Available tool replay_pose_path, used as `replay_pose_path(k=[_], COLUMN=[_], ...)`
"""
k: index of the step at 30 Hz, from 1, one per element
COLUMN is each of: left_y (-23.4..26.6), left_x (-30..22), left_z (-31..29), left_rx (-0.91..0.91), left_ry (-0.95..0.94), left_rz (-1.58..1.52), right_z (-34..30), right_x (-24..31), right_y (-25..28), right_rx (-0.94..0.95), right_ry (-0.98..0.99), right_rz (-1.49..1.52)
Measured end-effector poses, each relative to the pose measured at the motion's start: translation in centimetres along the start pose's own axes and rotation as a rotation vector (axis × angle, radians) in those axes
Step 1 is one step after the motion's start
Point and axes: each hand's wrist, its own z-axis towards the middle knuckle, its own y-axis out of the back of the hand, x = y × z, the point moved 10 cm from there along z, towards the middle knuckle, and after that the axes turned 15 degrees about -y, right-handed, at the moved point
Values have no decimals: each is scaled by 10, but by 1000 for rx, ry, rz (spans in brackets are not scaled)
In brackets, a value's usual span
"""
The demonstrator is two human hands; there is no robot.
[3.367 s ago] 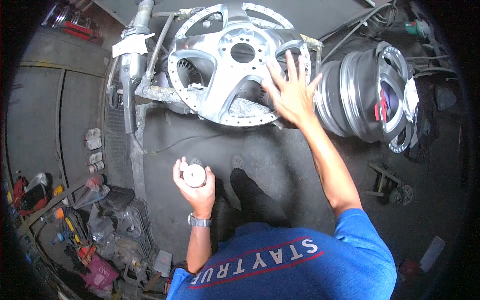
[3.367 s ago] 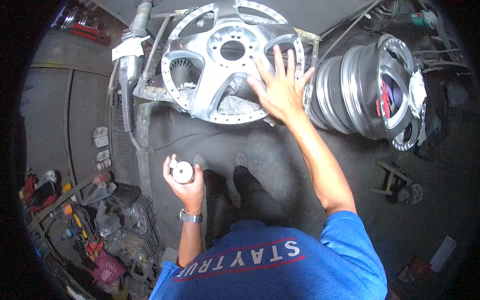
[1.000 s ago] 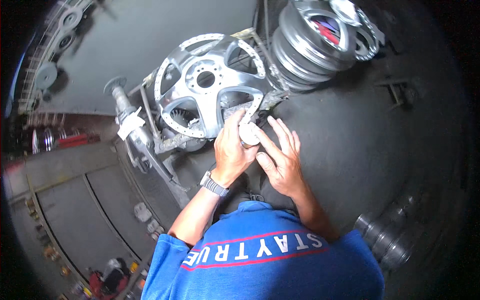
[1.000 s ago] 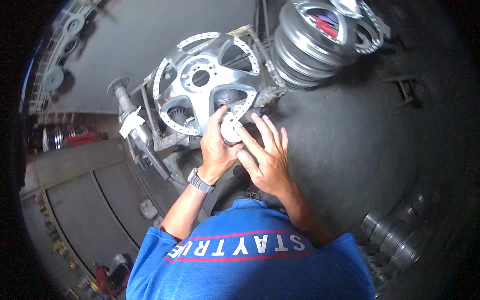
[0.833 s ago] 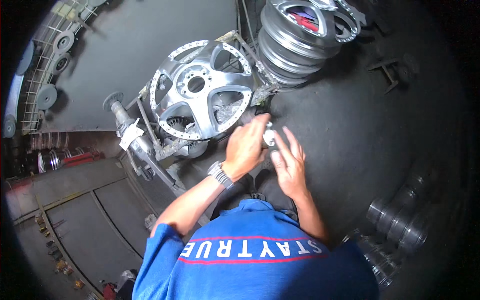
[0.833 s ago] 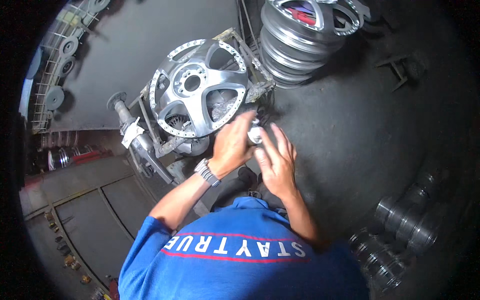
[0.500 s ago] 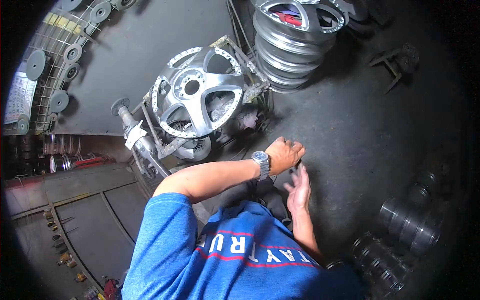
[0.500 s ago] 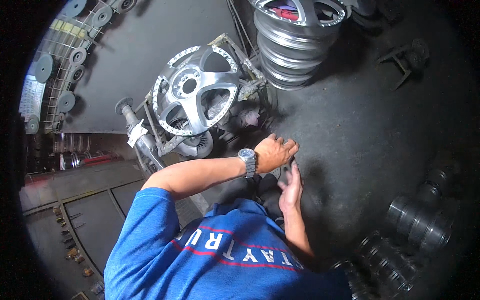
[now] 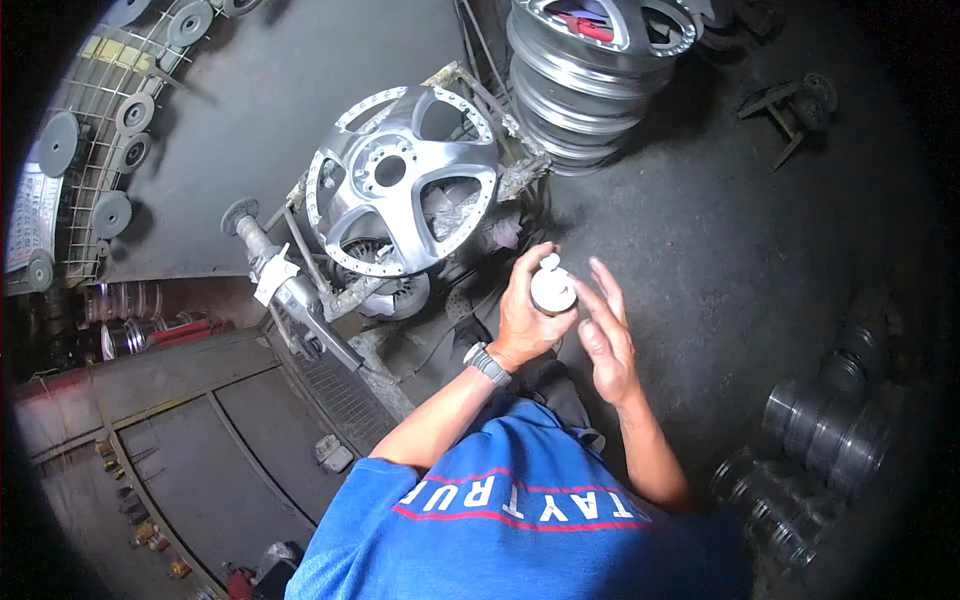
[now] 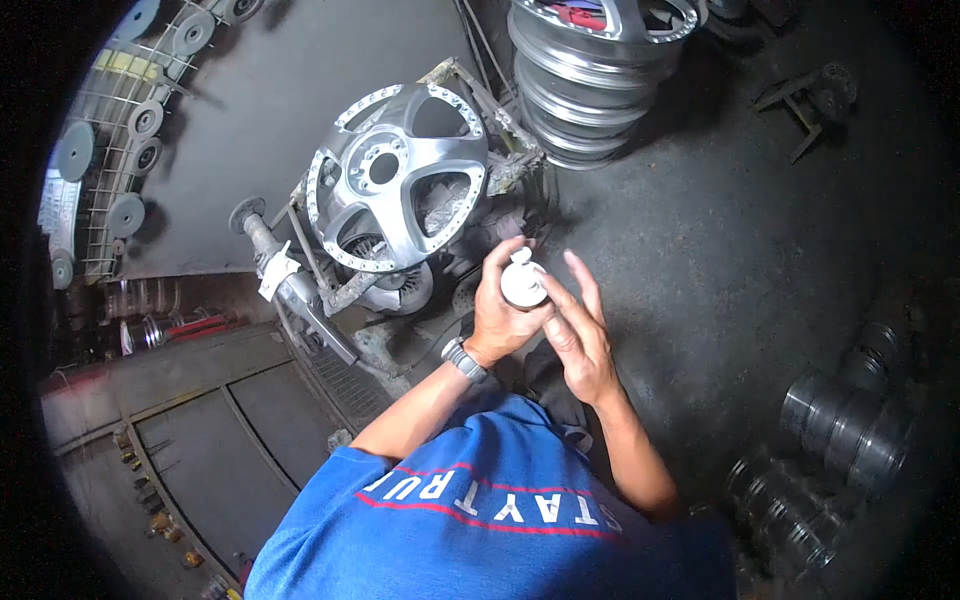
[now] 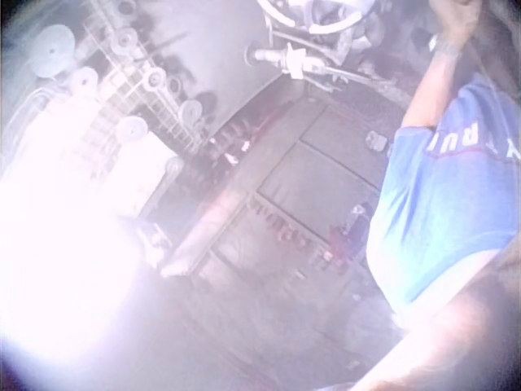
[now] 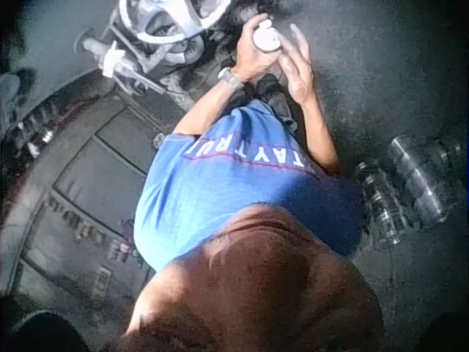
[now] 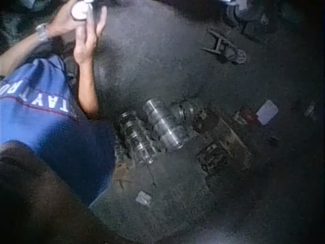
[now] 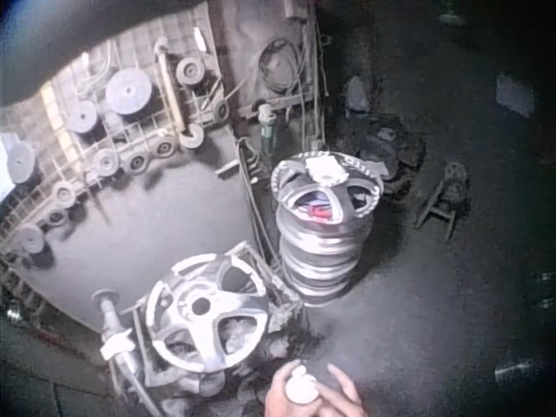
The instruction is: The person sprays a silver car wheel with a can and wipes it with a white cloth. They then use scissors to cut a piece of the cloth and continue wiping the wheel surface. Another person briefly appears in the background.
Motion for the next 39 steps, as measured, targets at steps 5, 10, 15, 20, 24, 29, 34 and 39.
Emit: replay_pose_path(k=[5, 10, 15, 20, 24, 29, 34, 39], left_y=[74, 167, 252, 299, 313, 316, 316, 313], left_x=[21, 40, 66, 79, 93, 92, 94, 97], left_z=[20, 36, 33, 20, 13, 17, 23, 27], left_rx=[-132, -265, -275, -266, -260, -232, -214, -195], left_ry=[-66, -62, 22, 31, 80, 61, 74, 60], left_rz=[26, 90, 226, 259, 238, 271, 246, 229], right_z=[60, 161, 234, 249, 255, 251, 256, 258], right_x=[-10, -39, -48, -54, -44, -45, -37, -38], right_y=[-69, -115, -179, -203, -216, -206, -217, -213], right_rx=[155, -91, -365, -445, -427, -475, -424, -466], right_ry=[-263, -144, -111, -171, -177, -204, -150, -165], right_rz=[793, 405, -681, -1019, -1072, -1066, -1060, -1035])
